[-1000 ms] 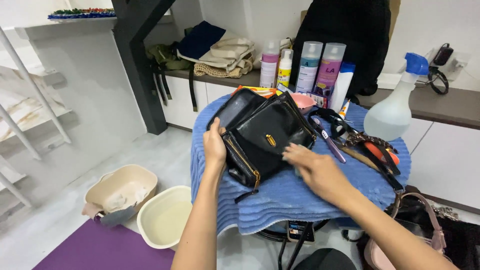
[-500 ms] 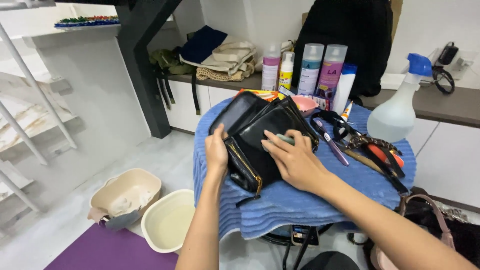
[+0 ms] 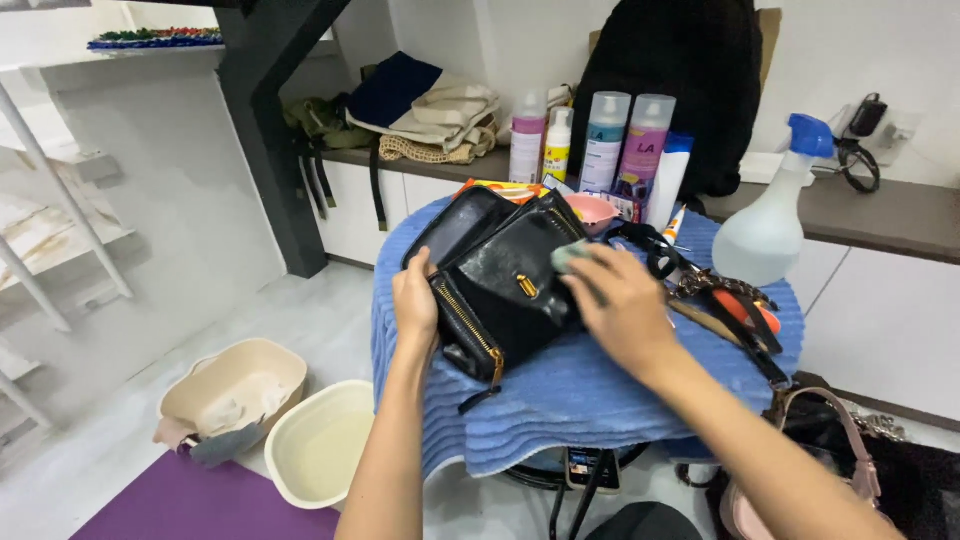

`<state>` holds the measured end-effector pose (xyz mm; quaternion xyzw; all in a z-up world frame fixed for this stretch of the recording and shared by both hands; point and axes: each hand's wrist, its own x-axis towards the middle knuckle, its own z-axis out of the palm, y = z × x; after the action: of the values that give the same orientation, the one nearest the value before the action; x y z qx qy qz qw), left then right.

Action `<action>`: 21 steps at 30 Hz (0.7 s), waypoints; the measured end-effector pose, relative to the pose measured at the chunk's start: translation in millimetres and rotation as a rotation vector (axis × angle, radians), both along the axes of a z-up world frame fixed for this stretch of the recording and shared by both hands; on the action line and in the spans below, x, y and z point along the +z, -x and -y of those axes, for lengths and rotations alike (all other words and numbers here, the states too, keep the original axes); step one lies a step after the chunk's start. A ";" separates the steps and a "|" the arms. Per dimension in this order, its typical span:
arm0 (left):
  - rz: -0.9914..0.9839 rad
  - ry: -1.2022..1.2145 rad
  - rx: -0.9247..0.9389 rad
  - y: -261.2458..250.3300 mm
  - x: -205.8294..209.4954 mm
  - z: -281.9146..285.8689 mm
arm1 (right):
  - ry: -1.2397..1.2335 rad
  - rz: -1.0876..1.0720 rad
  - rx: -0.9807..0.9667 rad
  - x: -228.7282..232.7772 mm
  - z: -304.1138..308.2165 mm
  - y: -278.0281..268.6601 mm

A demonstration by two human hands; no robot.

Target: The person cleans a black handbag placed on a blue towel. They scrub the exterior and interior surfaces with a toothbrush, wipe the bag with a cloth, and spray a cleaning solution onto the interior. The person also dips the toothbrush into a basin of water during the process.

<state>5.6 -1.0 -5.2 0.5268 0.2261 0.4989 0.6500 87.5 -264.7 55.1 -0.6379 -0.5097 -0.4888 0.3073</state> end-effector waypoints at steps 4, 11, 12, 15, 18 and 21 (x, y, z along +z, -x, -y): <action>-0.025 -0.016 0.015 -1.1 -3.1 -5.9 | 0.142 -0.113 -0.004 -21.3 -16.7 20.8; -0.009 -0.010 -0.028 17.1 16.5 17.3 | 0.487 -0.544 0.245 -33.6 19.6 62.7; 0.010 -0.008 -0.075 26.0 28.2 23.3 | 0.503 -0.655 0.343 -38.6 22.8 58.9; 0.026 0.040 -0.083 29.7 29.5 25.0 | 0.265 -0.912 0.435 -4.9 39.6 53.0; 0.014 0.042 -0.052 23.0 23.9 17.9 | -0.040 -0.725 0.190 18.8 45.2 15.4; 0.020 0.051 -0.066 30.7 32.2 27.3 | 0.169 -0.765 0.143 -0.7 26.4 -1.6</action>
<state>-25.0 -28.3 27.0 0.5124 0.2148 0.4762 0.6816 89.1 -291.2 54.4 -0.7598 -0.4399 -0.1495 0.4547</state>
